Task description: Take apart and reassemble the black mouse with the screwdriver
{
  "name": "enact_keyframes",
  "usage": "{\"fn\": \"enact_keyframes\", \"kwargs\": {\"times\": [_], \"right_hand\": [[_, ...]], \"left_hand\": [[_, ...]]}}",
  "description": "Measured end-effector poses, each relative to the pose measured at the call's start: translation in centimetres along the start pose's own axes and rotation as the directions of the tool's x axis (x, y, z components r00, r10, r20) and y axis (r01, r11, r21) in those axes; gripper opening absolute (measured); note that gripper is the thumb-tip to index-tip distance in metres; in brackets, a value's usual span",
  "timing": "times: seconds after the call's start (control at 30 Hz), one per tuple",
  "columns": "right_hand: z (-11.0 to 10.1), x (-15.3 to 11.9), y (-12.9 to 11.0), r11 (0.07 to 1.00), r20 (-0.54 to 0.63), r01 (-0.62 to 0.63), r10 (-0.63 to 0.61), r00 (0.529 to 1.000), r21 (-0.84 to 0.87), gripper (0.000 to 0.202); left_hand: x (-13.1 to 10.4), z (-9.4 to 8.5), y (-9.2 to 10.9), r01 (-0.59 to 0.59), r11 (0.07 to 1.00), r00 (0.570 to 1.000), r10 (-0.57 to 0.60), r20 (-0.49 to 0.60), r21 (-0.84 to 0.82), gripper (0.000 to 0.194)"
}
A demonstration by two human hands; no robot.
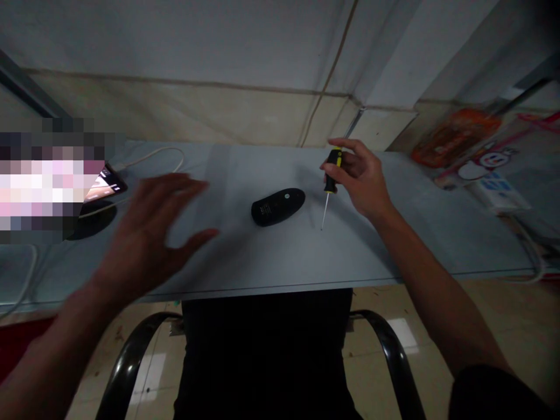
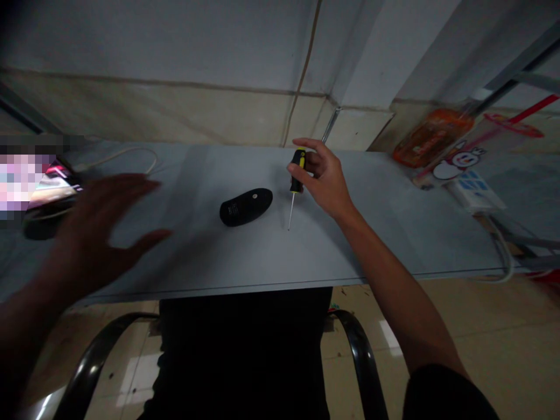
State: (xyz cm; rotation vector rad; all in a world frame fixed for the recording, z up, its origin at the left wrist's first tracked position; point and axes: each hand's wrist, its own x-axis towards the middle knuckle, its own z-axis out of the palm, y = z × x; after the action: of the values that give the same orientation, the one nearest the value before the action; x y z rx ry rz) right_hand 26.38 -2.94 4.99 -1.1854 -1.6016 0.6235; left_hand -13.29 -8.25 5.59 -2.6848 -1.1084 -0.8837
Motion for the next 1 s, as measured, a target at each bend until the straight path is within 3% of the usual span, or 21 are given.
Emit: {"fn": "enact_keyframes", "kwargs": {"times": [0.07, 0.13, 0.2, 0.27, 0.43, 0.8, 0.9, 1.0], "right_hand": [[0.0, 0.1, -0.2, 0.997, -0.153, 0.070, -0.076, 0.985, -0.045, 0.058], [0.1, 0.2, -0.7, 0.984, -0.248, 0.122, -0.151, 0.957, -0.127, 0.063], [0.2, 0.2, -1.4, 0.968, -0.256, 0.154, -0.203, 0.945, -0.199, 0.068], [0.4, 0.1, -2.1, 0.949, -0.221, 0.185, -0.243, 0.944, -0.254, 0.070], [1.0, -0.8, -2.7, 0.927, -0.219, 0.197, -0.275, 0.936, -0.319, 0.069], [1.5, -2.2, -2.9, 0.922, -0.238, 0.205, -0.291, 0.927, -0.329, 0.062], [0.8, -2.1, -3.8, 0.918, -0.226, 0.188, -0.277, 0.934, -0.349, 0.055], [-0.6, -1.6, -6.1, 0.847, -0.128, 0.180, -0.278, 0.952, -0.500, 0.037]], "left_hand": [[3.0, 4.4, 2.1, -0.141, 0.988, 0.982, 0.147, 0.123, -0.056, 0.064], [5.3, 7.8, 3.8, -0.217, 0.973, 0.960, 0.228, 0.165, -0.084, 0.059], [6.7, 10.0, 4.7, -0.234, 0.967, 0.952, 0.248, 0.177, -0.099, 0.055], [7.4, 11.1, 4.8, -0.269, 0.956, 0.952, 0.282, 0.121, -0.113, 0.042], [7.7, 11.5, 4.4, -0.386, 0.912, 0.913, 0.399, 0.080, -0.137, 0.033], [7.6, 11.9, 4.3, -0.374, 0.914, 0.919, 0.388, 0.074, -0.155, 0.035], [7.7, 11.8, 4.4, -0.382, 0.915, 0.914, 0.395, 0.094, -0.129, 0.035], [7.8, 11.8, 4.6, -0.383, 0.919, 0.914, 0.392, 0.108, -0.096, 0.037]]}}
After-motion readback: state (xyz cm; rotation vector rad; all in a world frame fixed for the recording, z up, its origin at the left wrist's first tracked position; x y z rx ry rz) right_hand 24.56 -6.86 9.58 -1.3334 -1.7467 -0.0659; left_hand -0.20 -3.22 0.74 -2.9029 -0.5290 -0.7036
